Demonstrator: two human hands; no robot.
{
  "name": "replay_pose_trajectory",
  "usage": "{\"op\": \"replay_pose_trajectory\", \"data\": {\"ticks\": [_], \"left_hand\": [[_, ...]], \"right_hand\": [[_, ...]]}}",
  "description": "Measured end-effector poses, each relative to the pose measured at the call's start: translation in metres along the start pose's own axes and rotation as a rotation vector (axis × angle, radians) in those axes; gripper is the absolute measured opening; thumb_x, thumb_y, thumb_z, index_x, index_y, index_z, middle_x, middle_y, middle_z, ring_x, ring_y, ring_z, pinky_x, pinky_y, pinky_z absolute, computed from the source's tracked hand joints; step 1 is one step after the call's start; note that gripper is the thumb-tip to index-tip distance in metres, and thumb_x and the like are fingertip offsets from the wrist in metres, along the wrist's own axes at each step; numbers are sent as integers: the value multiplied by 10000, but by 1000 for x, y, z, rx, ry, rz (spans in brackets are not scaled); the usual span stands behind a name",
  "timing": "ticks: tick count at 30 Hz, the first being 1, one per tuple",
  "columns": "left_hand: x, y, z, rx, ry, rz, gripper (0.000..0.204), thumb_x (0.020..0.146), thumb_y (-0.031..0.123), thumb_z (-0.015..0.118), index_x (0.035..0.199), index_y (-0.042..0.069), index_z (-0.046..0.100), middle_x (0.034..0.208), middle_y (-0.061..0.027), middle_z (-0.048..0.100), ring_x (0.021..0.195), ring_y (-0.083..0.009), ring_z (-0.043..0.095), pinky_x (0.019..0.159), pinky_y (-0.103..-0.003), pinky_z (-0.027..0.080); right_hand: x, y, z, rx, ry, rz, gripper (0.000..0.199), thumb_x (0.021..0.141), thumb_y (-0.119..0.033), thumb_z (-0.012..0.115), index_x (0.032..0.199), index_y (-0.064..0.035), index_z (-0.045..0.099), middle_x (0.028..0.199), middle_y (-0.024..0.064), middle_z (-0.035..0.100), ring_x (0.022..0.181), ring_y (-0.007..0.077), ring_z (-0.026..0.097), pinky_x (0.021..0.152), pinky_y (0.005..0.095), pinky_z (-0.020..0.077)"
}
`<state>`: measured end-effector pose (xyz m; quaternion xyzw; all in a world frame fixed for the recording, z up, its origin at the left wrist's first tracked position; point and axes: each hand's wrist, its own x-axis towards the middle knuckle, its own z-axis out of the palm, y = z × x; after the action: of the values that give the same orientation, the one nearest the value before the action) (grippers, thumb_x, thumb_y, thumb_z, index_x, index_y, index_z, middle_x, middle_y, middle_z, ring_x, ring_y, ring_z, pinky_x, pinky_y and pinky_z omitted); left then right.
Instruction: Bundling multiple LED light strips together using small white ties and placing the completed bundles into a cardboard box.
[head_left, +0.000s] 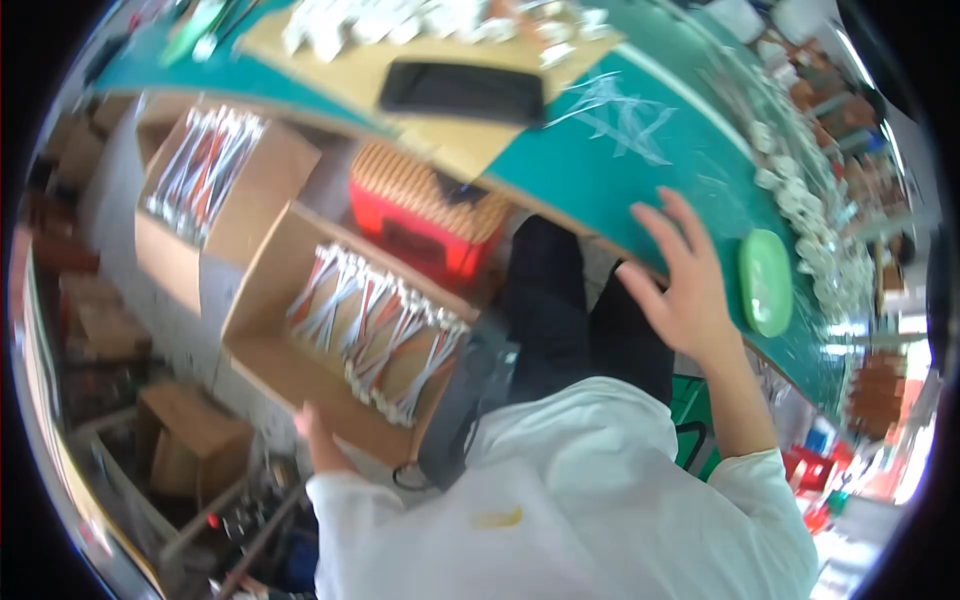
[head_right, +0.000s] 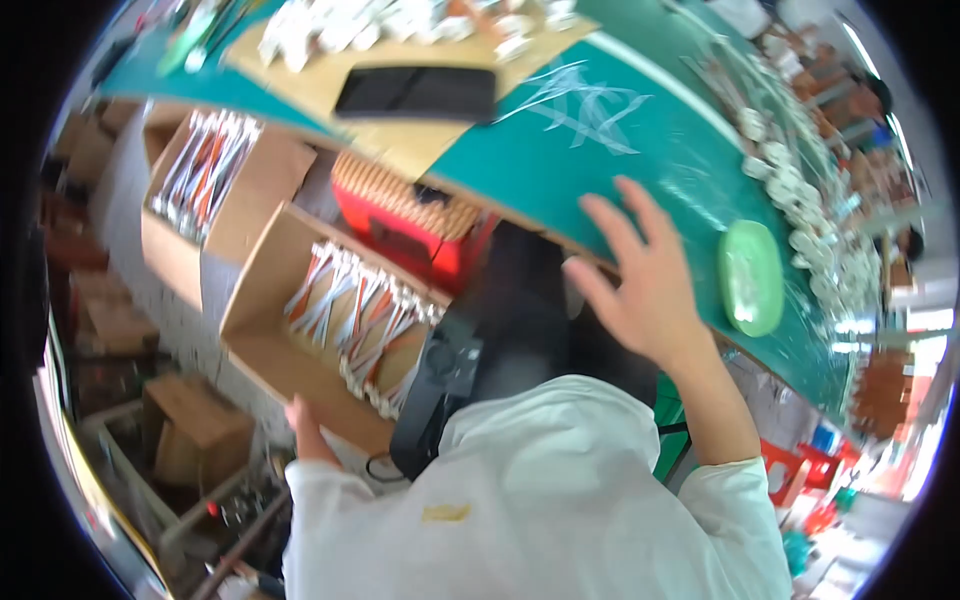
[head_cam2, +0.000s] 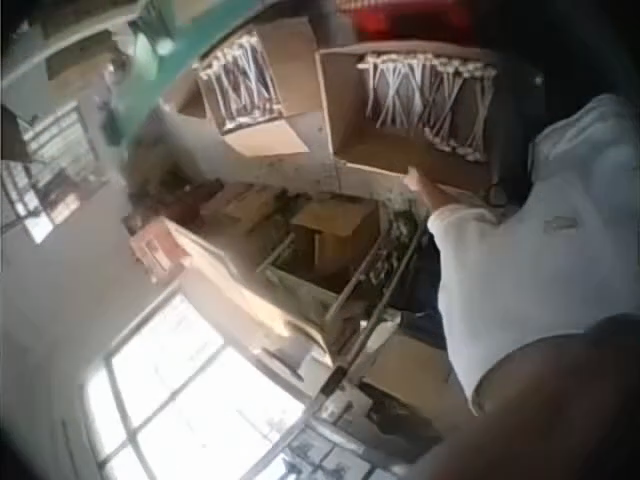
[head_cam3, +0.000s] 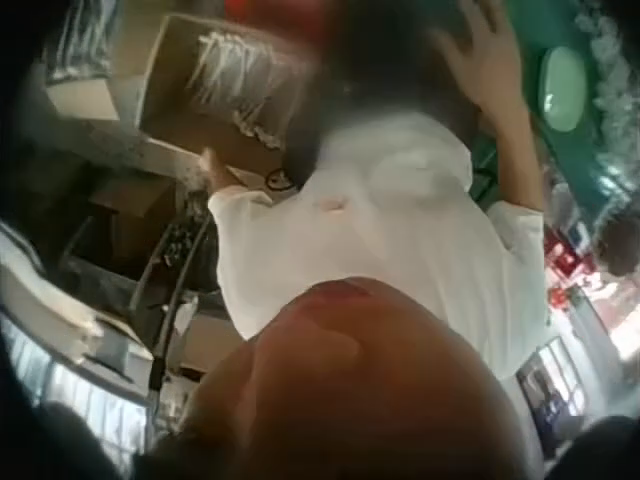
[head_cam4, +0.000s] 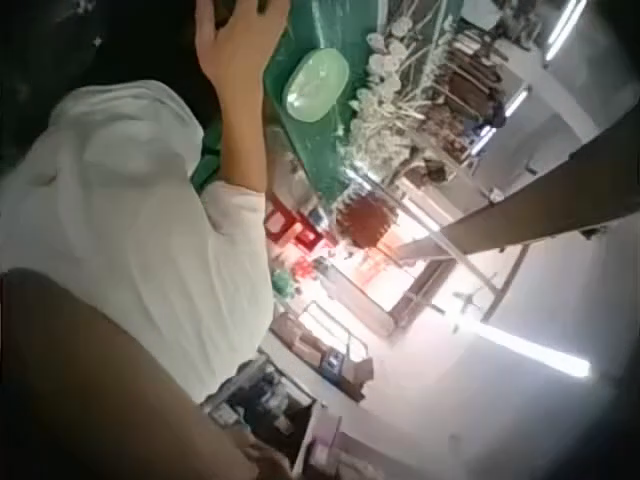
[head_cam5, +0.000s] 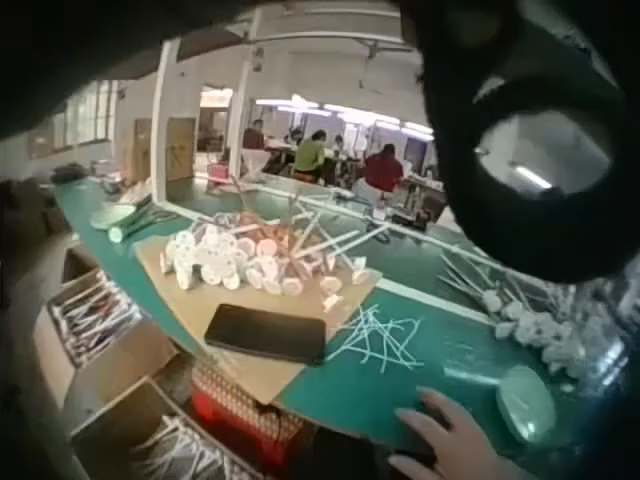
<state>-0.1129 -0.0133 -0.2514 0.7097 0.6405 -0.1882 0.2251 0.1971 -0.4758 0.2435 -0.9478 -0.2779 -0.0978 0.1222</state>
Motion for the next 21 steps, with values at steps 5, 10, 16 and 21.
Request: {"op": "replay_pose_trajectory", "data": {"ticks": [5,10,16,21], "left_hand": [[-69,32,-27,-29,241,-321,850,758,558,684,1343,21,380,1351,-215,454,1207,-369,510,956,-444,480],[-141,145,-182,-429,1081,802,450,909,327,612,1183,-27,558,1252,-234,512,1056,-353,575,921,-475,469],[-347,373,-266,-1014,687,1544,237,802,28,658,1012,-39,571,1115,-177,611,1022,-292,587,911,-386,455],[-406,442,-247,-891,782,1821,209,785,46,669,967,-9,582,1114,-196,590,1014,-349,566,874,-416,450]], "right_hand": [[-39,14,-85,-21,97,-153,413,732,-176,754,1109,-66,626,1241,177,549,1022,375,577,843,416,482],[-15,49,-138,55,105,-189,245,740,-134,727,961,-44,672,1005,144,662,860,331,638,748,386,504],[145,95,-104,417,-292,98,221,845,-256,685,871,-37,687,689,44,660,591,136,592,571,284,481],[288,49,-19,234,-188,139,434,697,-499,754,801,-81,702,681,50,676,592,166,666,611,291,537]]}}
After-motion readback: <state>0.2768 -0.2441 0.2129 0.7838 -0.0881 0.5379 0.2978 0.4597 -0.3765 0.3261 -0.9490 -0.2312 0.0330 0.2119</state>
